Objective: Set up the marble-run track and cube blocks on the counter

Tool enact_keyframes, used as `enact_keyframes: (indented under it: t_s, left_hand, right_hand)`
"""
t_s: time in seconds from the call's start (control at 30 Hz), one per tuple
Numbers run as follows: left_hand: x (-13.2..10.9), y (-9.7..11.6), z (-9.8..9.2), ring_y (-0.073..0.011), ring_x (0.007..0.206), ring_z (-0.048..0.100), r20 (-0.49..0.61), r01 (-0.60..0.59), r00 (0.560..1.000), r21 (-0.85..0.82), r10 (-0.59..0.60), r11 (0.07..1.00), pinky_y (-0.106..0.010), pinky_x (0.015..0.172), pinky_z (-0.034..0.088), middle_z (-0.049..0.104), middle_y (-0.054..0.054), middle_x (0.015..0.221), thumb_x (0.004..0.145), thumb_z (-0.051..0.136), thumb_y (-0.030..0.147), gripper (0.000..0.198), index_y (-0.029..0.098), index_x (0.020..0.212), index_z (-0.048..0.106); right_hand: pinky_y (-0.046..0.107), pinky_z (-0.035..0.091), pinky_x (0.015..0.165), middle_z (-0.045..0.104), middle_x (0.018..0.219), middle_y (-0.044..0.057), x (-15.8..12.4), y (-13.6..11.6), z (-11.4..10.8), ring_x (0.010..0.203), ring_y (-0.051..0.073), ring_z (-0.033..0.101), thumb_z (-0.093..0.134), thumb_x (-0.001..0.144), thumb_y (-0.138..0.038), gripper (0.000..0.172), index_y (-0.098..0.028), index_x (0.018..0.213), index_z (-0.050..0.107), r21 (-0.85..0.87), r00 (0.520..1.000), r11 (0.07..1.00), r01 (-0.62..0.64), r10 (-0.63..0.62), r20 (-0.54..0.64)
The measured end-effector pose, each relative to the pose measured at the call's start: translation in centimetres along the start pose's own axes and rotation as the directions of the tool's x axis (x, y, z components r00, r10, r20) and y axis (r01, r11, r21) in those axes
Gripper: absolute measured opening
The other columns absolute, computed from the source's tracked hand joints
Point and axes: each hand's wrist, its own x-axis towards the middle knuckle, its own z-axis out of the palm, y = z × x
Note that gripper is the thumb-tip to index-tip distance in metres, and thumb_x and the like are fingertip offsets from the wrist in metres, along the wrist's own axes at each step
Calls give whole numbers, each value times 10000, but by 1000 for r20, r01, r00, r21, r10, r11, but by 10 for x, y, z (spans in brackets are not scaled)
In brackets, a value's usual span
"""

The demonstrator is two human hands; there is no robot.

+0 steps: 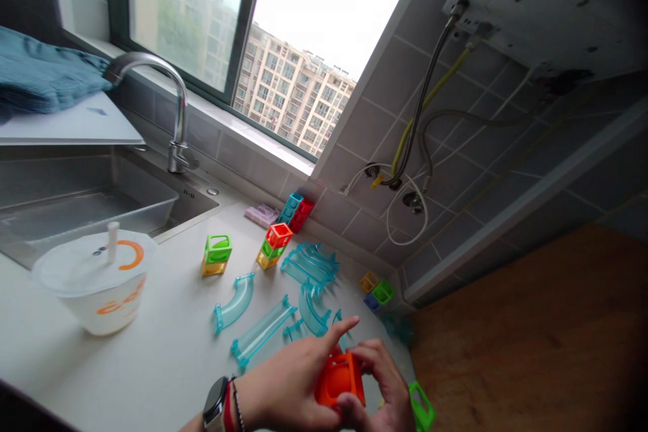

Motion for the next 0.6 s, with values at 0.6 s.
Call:
enact_keyframes:
  t_s: [0.6]
  left_hand:
    - [1,0,-1,-360,1001,732,26,-20,999,14,20,1000,-466,887,570,742,-94,1138,697,759,317,1147,309,1665,142]
  right_hand:
    - [334,597,675,663,935,72,1,4,-14,796,243,680,721,869,-658,463,-249,1086,709,-37,991,998,44,-39,125]
